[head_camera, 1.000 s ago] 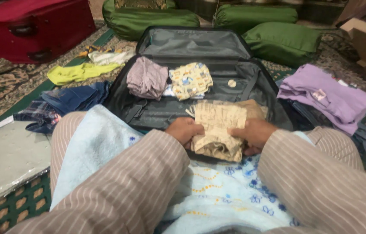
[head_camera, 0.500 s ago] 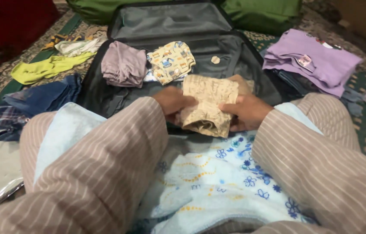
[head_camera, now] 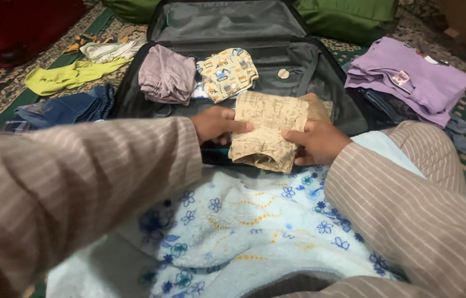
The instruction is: Packing clothes into a suitcase.
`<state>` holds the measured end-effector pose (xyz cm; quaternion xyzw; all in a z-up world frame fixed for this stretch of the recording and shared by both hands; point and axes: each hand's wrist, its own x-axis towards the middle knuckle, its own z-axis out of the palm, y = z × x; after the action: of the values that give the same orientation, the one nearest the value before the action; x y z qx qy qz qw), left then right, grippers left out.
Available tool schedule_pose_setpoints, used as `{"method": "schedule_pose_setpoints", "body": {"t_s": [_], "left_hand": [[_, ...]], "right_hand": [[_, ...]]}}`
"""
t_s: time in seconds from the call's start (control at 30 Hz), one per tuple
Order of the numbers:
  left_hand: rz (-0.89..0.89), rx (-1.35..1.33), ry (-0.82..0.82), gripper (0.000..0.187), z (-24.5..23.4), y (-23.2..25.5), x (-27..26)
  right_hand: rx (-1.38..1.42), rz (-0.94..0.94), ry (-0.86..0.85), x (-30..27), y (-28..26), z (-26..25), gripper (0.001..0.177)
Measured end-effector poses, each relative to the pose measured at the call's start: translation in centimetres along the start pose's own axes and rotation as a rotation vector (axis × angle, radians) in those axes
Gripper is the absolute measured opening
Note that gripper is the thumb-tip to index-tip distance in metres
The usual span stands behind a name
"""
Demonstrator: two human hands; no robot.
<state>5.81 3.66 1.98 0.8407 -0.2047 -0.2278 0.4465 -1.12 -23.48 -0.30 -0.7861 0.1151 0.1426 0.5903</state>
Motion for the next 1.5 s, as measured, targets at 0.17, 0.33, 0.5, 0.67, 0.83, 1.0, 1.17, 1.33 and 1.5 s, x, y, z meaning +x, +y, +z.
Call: {"method": "schedule_pose_setpoints", "body": {"t_s": [0.17, 0.33, 0.5, 0.67, 0.83, 1.0, 1.17, 1.33, 1.5], "left_hand": [[0.077, -0.436, -0.124, 0.038, -0.6, -1.5, -0.8], [0.097, -0.472, -0.074, 0.04, -1.1, -3.1, 0.4], [0.022, -0.6, -0.12, 0.037, -0.8, -0.5, -1.8], [0.047, -0.488, -0.074, 0.037, -0.9, -2.2, -0.3], [0.084, -0.488, -0.107, 0.05, -1.1, -3.0, 0.3], [0.026, -0.276, -0.132, 0.051, -0.7, -1.4, 0.4], [-0.045, -0.26, -0.171, 0.045, -0.8, -1.5, 2.2], [-0.077, -0.088, -0.125, 0.042, 0.9, 1.6, 3.4], [-0.056, -0.122, -0.177, 0.036, 2.2, 2.8, 5.6]], "right_hand": [[0.137, -0.026, -0.03, -4.7, -2.9, 2.8, 0.029], [0.277, -0.084, -0.104, -3.5, -2.1, 2.9, 0.032], [0.367, 0.009, -0.101, -5.0, -3.8, 3.6, 0.042], [0.416, -0.042, -0.183, -4.0, -3.3, 2.7, 0.041], [0.469, -0.15, -0.13, -4.4, -4.0, 0.7, 0.045], [0.547, -0.27, 0.018, -3.8, -4.2, -3.8, 0.041], [0.612, -0.208, 0.226, -5.0, -4.7, -5.9, 0.031], [0.641, -0.222, 0.289, -5.6, -5.3, -6.8, 0.029], [0.674, -0.213, 0.407, -5.5, -6.3, -8.1, 0.029]]}}
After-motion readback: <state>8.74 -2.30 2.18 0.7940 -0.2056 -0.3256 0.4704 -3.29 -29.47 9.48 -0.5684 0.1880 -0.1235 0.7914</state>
